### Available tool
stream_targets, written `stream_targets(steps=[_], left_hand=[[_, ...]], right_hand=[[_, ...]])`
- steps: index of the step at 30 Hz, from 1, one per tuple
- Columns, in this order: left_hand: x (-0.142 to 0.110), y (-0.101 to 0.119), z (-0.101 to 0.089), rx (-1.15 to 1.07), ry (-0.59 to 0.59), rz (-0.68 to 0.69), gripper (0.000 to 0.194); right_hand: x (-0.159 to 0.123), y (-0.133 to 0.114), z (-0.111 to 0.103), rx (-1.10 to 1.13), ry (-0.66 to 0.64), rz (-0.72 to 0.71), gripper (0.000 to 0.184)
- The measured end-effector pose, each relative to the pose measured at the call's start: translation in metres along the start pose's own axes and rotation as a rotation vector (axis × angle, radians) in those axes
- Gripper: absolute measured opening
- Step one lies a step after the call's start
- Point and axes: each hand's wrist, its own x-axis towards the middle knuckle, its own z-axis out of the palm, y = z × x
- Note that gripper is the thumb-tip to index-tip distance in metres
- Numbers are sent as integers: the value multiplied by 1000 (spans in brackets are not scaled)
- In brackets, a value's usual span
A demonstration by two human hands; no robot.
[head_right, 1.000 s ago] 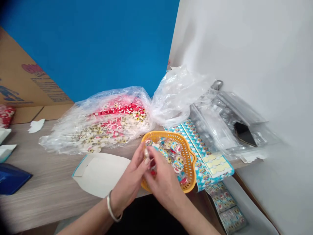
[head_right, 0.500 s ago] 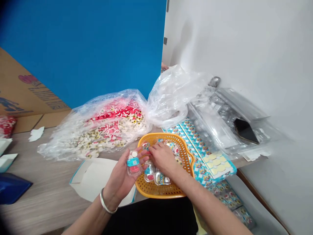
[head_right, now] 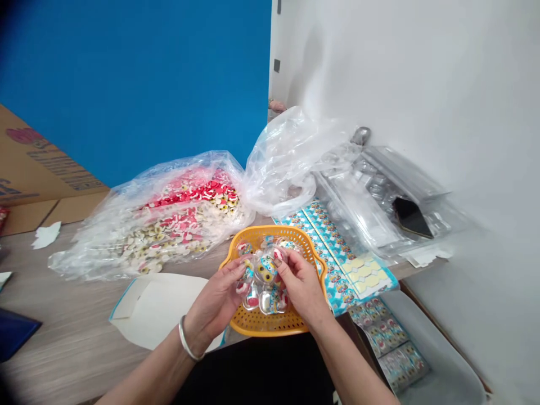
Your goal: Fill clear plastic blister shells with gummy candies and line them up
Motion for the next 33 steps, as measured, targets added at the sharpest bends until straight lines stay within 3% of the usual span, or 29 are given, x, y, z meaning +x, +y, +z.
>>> stream_targets(steps=[6, 13, 15, 18, 22, 27, 30, 33], left_hand=[[3, -8, 5, 63, 24, 86, 32], [2, -17, 8, 67, -51, 12, 40], [1, -14, 6, 70, -28, 37, 37], [-1, -5, 3, 44, 32, 107, 35], [-1, 3, 4, -7, 56, 134, 38], [-1, -1, 5, -13, 77, 139, 40], [0, -3, 3, -23, 101, 118, 40], [1, -4, 2, -18, 85, 101, 38]], right_hand=[[1, 0, -2, 147, -7, 130, 48], [-1, 7, 0, 50, -214, 182, 55], [4, 5, -10, -108, -131, 91, 51], [9, 2, -24, -633, -19, -105, 30], [12, 1, -15, -1182, -204, -197, 23], [27, 6, 13, -1394, -309, -312, 31], [44, 7, 13, -1378, -436, -400, 36], [58, 5, 9, -1383, -483, -397, 30]])
